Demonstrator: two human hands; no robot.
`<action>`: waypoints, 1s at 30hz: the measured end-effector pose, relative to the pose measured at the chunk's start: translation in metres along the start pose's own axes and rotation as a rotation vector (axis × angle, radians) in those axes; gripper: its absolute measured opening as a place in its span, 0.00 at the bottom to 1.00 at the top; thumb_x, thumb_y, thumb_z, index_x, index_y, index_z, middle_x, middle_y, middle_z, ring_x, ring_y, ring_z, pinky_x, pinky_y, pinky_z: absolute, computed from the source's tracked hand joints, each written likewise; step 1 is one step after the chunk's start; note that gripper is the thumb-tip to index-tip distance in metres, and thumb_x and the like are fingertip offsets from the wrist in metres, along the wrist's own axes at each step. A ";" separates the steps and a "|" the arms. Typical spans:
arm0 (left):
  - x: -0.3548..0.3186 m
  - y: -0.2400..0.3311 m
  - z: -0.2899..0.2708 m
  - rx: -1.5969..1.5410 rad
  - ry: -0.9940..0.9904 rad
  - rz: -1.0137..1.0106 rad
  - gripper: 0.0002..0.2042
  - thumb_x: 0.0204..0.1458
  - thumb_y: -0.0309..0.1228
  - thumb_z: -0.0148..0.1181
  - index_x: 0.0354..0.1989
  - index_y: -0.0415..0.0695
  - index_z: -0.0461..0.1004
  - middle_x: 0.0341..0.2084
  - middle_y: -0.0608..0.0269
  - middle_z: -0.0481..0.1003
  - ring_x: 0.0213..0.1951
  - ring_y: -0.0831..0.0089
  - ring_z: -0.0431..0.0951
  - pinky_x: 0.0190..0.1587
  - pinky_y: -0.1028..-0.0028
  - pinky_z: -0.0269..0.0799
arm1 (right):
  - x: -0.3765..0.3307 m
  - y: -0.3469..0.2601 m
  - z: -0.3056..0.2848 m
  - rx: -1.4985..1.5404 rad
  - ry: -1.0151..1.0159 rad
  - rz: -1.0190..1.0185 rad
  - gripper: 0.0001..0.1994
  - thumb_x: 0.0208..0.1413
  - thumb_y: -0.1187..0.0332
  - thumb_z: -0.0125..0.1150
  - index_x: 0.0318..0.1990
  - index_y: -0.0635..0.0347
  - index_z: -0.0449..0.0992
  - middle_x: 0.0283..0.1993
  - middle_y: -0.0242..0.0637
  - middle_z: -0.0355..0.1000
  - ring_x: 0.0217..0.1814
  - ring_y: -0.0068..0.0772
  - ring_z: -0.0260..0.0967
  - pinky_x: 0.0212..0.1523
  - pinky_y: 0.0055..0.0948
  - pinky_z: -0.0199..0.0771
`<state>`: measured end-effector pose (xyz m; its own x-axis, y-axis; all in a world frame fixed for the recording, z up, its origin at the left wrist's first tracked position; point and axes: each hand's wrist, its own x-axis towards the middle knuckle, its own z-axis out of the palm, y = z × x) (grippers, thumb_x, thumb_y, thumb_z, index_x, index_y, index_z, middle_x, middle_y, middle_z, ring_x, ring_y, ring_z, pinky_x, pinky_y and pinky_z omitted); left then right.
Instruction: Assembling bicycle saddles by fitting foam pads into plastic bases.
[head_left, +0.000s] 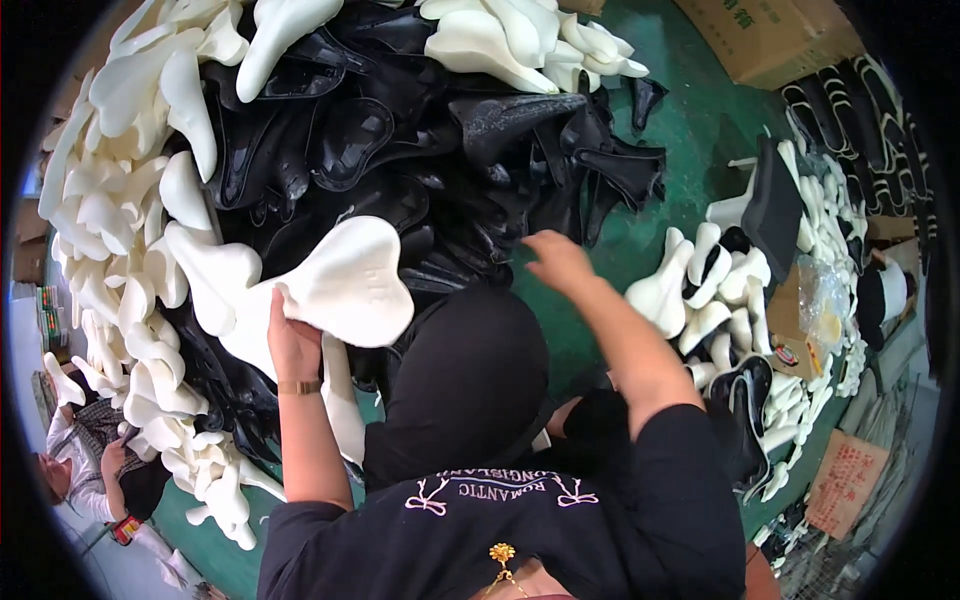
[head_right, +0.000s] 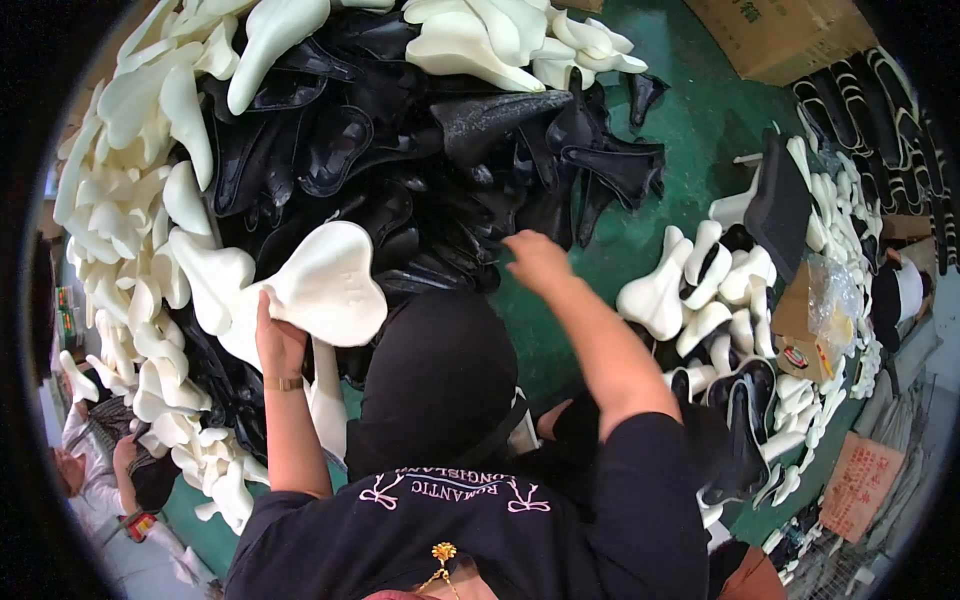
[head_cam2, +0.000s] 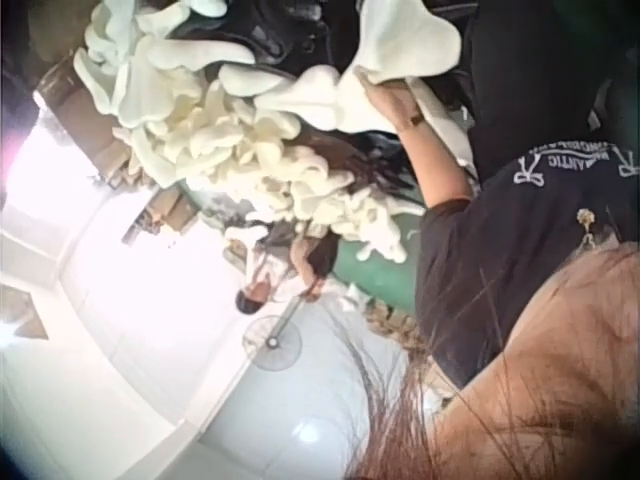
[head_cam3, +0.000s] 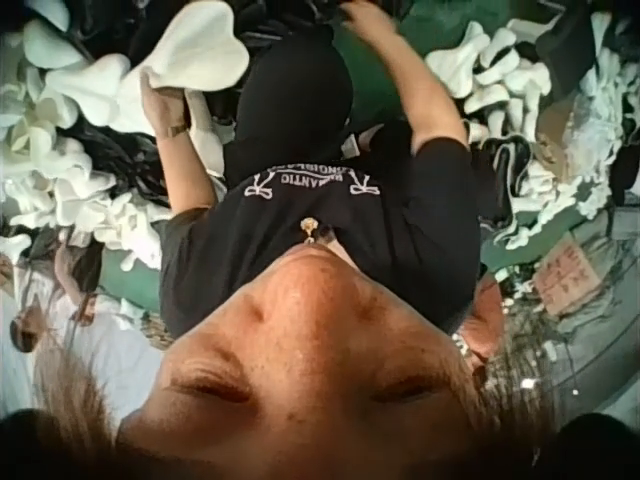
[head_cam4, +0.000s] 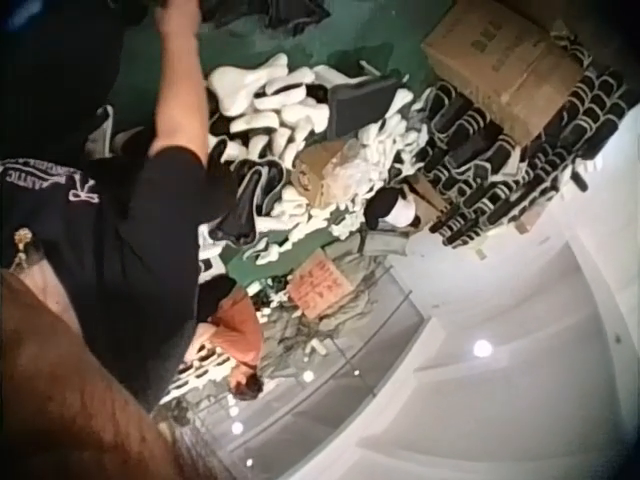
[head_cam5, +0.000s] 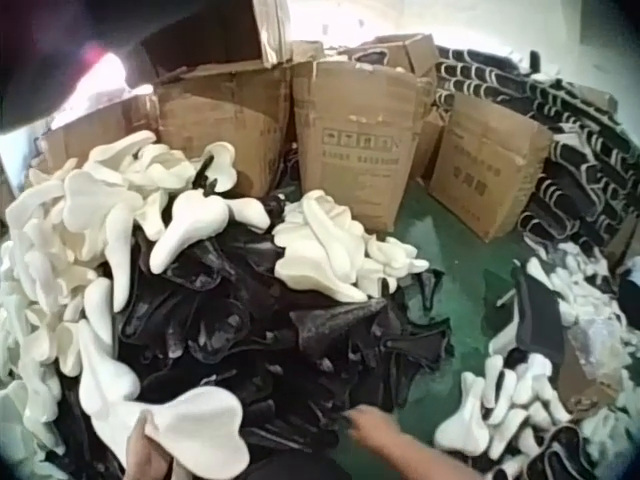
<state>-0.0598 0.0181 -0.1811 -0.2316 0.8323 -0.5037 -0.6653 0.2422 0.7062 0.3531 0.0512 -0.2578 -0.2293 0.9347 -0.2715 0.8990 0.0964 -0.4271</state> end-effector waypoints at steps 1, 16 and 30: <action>-0.002 0.001 0.004 0.009 -0.019 -0.021 0.21 0.61 0.45 0.50 0.54 0.40 0.67 0.50 0.58 0.74 0.52 0.64 0.73 0.54 0.62 0.69 | 0.018 -0.005 0.024 -0.036 0.000 -0.031 0.20 0.49 0.65 0.61 0.51 0.53 0.73 0.56 0.37 0.67 0.60 0.44 0.63 0.53 0.42 0.69; -0.026 0.021 0.059 -0.309 -0.445 -0.049 0.30 0.60 0.58 0.43 0.56 0.42 0.67 0.51 0.57 0.72 0.52 0.62 0.72 0.56 0.63 0.69 | 0.017 0.006 0.024 0.427 0.248 0.310 0.15 0.39 0.68 0.58 0.39 0.60 0.73 0.37 0.43 0.72 0.41 0.46 0.71 0.42 0.41 0.71; -0.146 0.007 0.156 -0.306 -0.684 -0.177 0.31 0.58 0.60 0.44 0.54 0.43 0.66 0.43 0.51 0.74 0.48 0.58 0.73 0.56 0.59 0.66 | -0.205 -0.147 -0.151 1.328 0.763 -0.093 0.25 0.45 0.72 0.49 0.54 0.75 0.69 0.44 0.43 0.71 0.45 0.36 0.69 0.49 0.27 0.67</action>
<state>0.0806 -0.0241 -0.0251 0.3210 0.9411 -0.1065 -0.8411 0.3350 0.4246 0.3241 -0.1031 -0.0090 0.3488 0.9301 0.1150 -0.1737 0.1847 -0.9673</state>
